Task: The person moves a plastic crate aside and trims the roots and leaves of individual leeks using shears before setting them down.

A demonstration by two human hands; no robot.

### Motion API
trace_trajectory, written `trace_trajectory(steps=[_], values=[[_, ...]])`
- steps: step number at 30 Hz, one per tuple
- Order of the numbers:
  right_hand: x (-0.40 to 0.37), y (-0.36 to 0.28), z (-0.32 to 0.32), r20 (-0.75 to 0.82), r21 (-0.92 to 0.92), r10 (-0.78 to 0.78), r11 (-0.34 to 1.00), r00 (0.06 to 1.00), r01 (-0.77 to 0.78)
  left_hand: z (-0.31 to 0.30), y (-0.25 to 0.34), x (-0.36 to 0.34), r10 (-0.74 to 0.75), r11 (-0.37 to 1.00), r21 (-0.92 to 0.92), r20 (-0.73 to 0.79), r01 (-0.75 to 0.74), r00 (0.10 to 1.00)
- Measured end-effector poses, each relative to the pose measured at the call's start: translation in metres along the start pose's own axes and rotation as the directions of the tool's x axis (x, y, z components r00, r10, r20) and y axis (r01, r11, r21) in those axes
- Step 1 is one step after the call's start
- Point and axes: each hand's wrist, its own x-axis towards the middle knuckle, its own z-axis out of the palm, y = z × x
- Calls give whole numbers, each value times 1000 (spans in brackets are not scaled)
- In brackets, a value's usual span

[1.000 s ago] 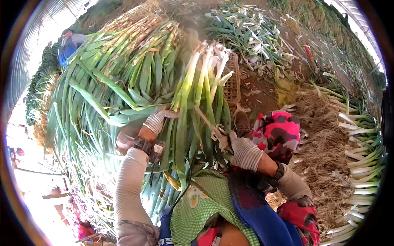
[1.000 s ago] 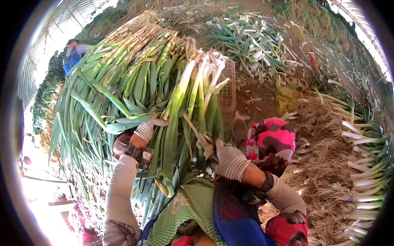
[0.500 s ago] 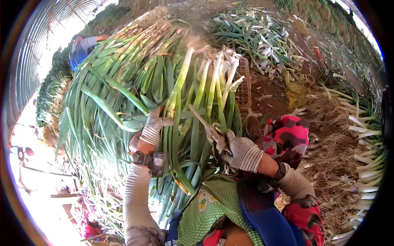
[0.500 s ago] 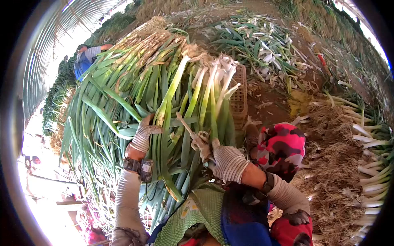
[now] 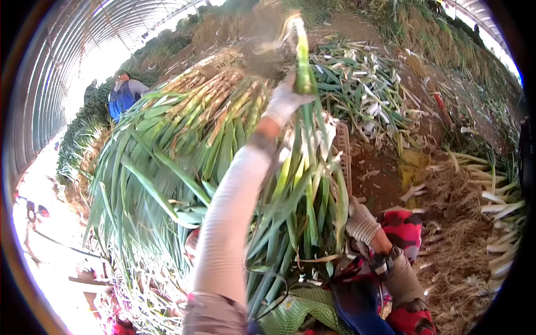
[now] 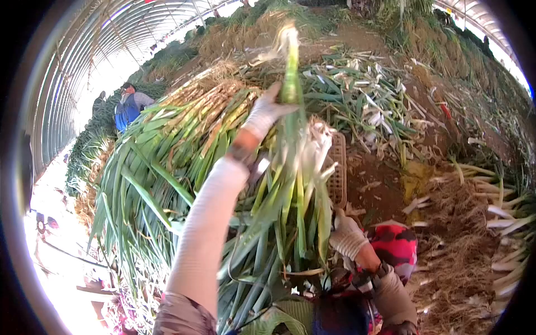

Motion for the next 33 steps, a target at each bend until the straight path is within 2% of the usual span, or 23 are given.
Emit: trace_trajectory(steps=[1,2,3,5,6,7,8,9,10,11,12,13,14,17,19,21,23,25,27,29,30,31,33], values=[[-1,-3,-5,2,-46,76,996,997,-76,8,-12,34,-167,802,552,-158,227,973],[7,27,13,-136,5,-26,1000,990,27,13,-11,38,-190,745,613,-182,263,965],[-6,-11,-15,-98,130,54,991,994,-41,7,-21,34,-212,678,687,-157,261,965],[-5,-13,-21,14,97,202,975,979,-202,-21,-53,23,-262,527,828,-55,191,963],[-8,-15,-21,83,95,143,984,986,-150,-32,-53,3,-283,421,851,-205,313,937],[-11,-16,-19,145,99,93,989,985,-108,-65,-80,-9,-261,347,874,-259,340,930],[-11,-8,-7,117,106,-61,993,991,48,-98,-102,-24,-279,-24,986,-164,164,946],[-3,30,30,105,-36,-253,965,962,258,-120,-95,-41,-406,54,937,-296,346,865],[-10,8,10,132,-22,-151,988,980,155,-141,-88,-55,-530,30,943,-266,331,805],[-13,-20,-6,156,-4,-54,998,986,55,-161,-106,-67,-549,4,903,-358,430,756],[-11,-18,-6,131,13,-78,997,988,77,-181,-125,-79,-561,-25,851,-446,524,697],[-8,-18,-4,110,34,-115,993,987,112,-177,-124,-89,-451,-60,829,-520,556,726],[-6,-27,-8,174,3,-40,999,984,40,-168,-103,-87,-521,-39,787,-542,616,659],[2,-34,3,218,-46,52,998,974,-43,-165,-104,-83,-518,-88,792,-554,604,651],[5,-37,3,245,-4,66,998,967,-67,-157,-86,-89,-526,-32,844,-469,535,709],[5,-43,-1,166,8,1,1000,986,-3,-146,-62,-111,-535,-3,902,-366,431,762],[11,-44,5,73,43,-19,999,997,16,-144,-39,-147,-515,210,868,-293,451,805],[10,-59,6,50,63,-29,998,998,25,-154,-57,-190,-576,492,696,-190,523,795],[1,-72,29,84,119,-254,962,963,244,-140,-59,-240,-516,709,441,-208,550,831],[-19,-98,41,315,112,-359,933,879,341,-114,-44,-271,-550,773,241,-208,587,809],[-22,-102,45,335,27,-298,951,894,307,-103,-47,-286,-569,795,103,-210,597,795],[-24,-104,47,348,-62,-231,962,909,267,-90,-55,-299,-588,803,-40,-205,594,782],[-25,-107,37,165,-37,-244,967,956,253,-64,-67,-316,-556,797,78,-293,599,778]])
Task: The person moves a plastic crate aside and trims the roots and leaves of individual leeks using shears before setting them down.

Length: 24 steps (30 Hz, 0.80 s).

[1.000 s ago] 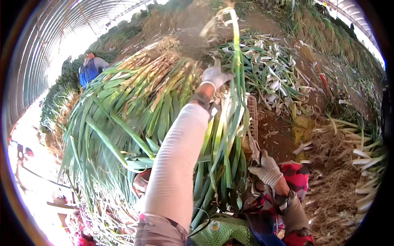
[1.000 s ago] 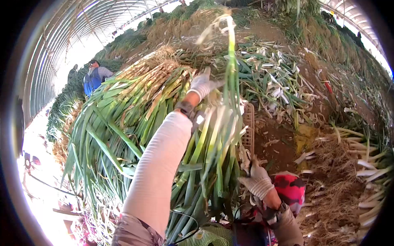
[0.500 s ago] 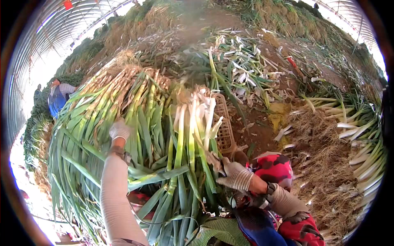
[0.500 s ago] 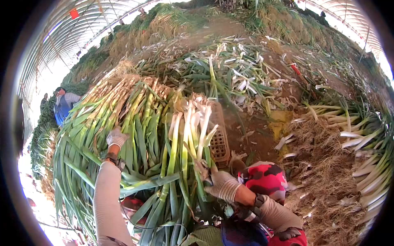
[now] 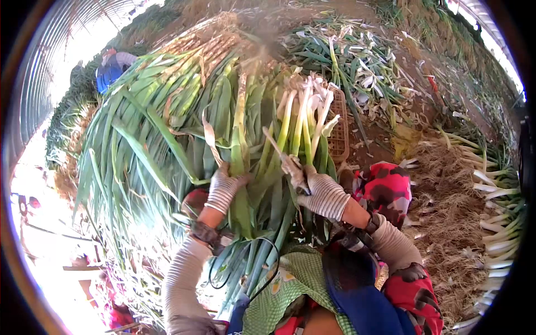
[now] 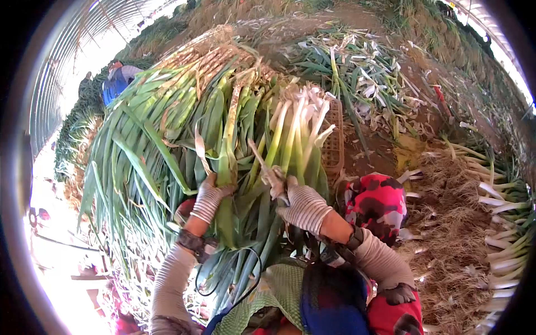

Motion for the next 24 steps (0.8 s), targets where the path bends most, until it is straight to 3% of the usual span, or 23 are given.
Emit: trace_trajectory(steps=[1,2,4,5,8,12,16,20,24], values=[[-3,4,3,28,12,0,1000,1000,0,14,-26,2,108,983,153,-53,-99,993],[-13,-4,1,165,15,-10,1000,986,7,29,-65,11,117,988,109,-57,-111,991],[-23,-17,9,282,-104,49,994,958,-20,39,-17,-17,23,961,277,-108,8,994],[-21,-12,18,255,-166,99,985,962,-58,41,2,-27,64,986,157,-80,-50,995],[-11,2,27,122,-186,129,977,984,-105,50,15,-33,79,972,230,-111,-51,991],[-18,-10,28,198,-204,159,972,967,-118,69,6,-35,1,876,477,-151,72,989],[11,-4,33,99,-240,159,962,982,-132,68,15,-36,-83,863,498,-40,92,996],[7,-16,25,111,-194,224,960,968,-200,65,3,-34,-25,907,419,-44,41,999],[-14,-9,42,191,-269,192,953,962,-137,71,-14,-31,13,934,358,-65,11,998]])
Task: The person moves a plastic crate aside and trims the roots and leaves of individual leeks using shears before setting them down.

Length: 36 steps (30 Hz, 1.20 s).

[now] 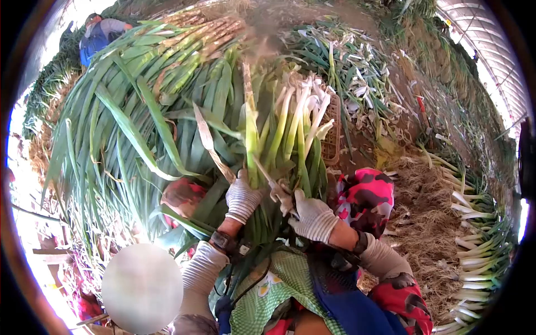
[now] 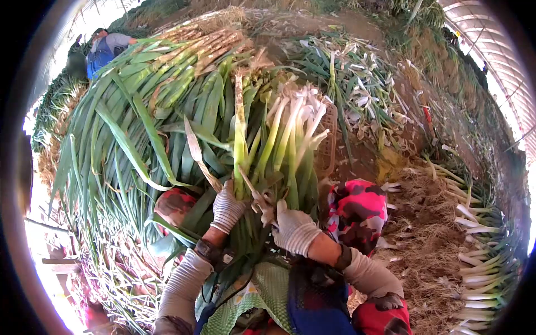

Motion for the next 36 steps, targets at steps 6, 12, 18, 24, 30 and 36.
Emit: trace_trajectory(steps=[6,12,18,24,30,36], values=[[71,5,-14,-184,65,27,998,982,-15,-1,8,-1,-71,995,70,15,70,997],[131,-4,-43,-212,69,1,998,977,14,2,4,-1,-47,991,128,25,44,999],[198,-8,-62,-284,50,-9,998,959,24,5,-1,-1,-28,991,134,14,25,1000],[226,-7,-78,-333,84,72,995,940,-46,9,-4,-1,19,997,79,-24,-17,1000],[206,18,-71,-300,222,1,973,954,68,7,-6,5,67,995,78,11,-68,998],[121,51,-122,-107,303,242,932,964,-200,-10,45,-4,378,916,147,-5,-374,926]])
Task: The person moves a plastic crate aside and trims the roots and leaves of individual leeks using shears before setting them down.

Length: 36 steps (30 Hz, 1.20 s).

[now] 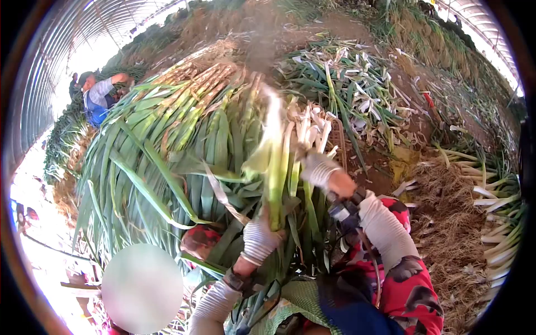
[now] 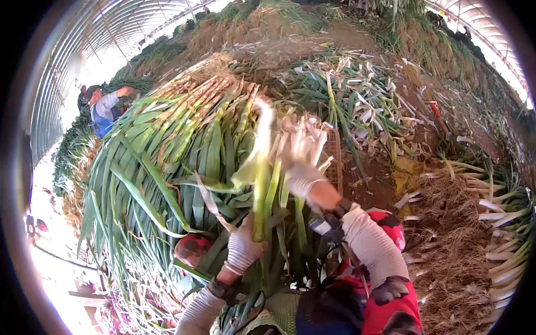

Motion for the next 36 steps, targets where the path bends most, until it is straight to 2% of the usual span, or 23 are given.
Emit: trace_trajectory(steps=[1,3,6,7,9,10,12,13,14,15,16,17,18,19,21,22,23,26,27,30,34,35,36], values=[[-4,5,-15,-27,-40,43,998,999,-44,-1,14,5,-3,998,-67,46,6,999],[49,63,-5,-170,-290,-170,950,971,115,24,12,23,-94,992,-68,171,107,981],[-26,32,-34,-251,-52,-39,998,967,27,70,10,56,-143,988,104,391,111,909],[-5,57,-9,-71,-148,-139,981,988,128,74,26,57,-248,961,224,453,160,857],[6,62,17,-3,30,-389,921,921,389,73,31,53,-109,989,141,485,46,868],[6,61,13,-34,-38,-277,961,960,275,70,27,50,-22,997,80,459,-17,888],[-19,34,-22,-176,-164,-1,986,984,-29,33,27,87,-13,966,199,667,-162,745],[-1,51,-17,-318,-244,-73,970,945,-7,7,26,107,-21,940,238,755,-244,655],[-1,50,-12,-166,-165,-175,975,970,148,-7,1,121,-50,944,313,452,-106,891],[-4,48,-4,-21,-64,-290,955,957,289,-30,-3,140,72,885,442,183,-148,980],[-9,36,3,116,-40,-347,935,931,353,-52,-18,158,7,984,180,-55,3,998],[-14,24,10,249,1,-395,913,884,408,-67,-35,182,-101,868,476,-110,142,989],[-21,9,15,380,-49,-364,910,850,412,-76,-53,203,-184,647,714,-194,267,964],[-19,11,22,285,23,-473,873,834,487,-83,-68,211,-282,626,714,-170,315,944],[-14,6,7,132,-40,-307,949,943,314,-88,-87,221,-472,574,714,-113,402,874],[-14,2,-4,53,-65,-216,973,975,220,-86,-83,221,-477,576,717,-95,392,874],[-19,-1,-12,32,0,-269,963,963,269,-84,-79,219,-483,577,720,-78,385,872],[1,6,28,146,-22,-565,819,812,573,-94,-70,210,-513,571,748,3,339,858],[-4,-4,28,186,-34,-497,859,847,512,-95,-70,203,-534,553,765,21,331,845],[-6,-15,11,76,-2,-205,979,976,206,-97,-68,191,-601,555,752,67,355,796],[1,-7,34,194,92,-551,834,812,544,-106,-65,170,-490,630,728,102,271,866],[1,-4,39,135,29,-580,812,803,582,-108,-58,166,-474,637,730,119,247,873],[0,-4,35,115,16,-490,871,864,492,-111,-47,161,-458,645,732,137,222,879]])
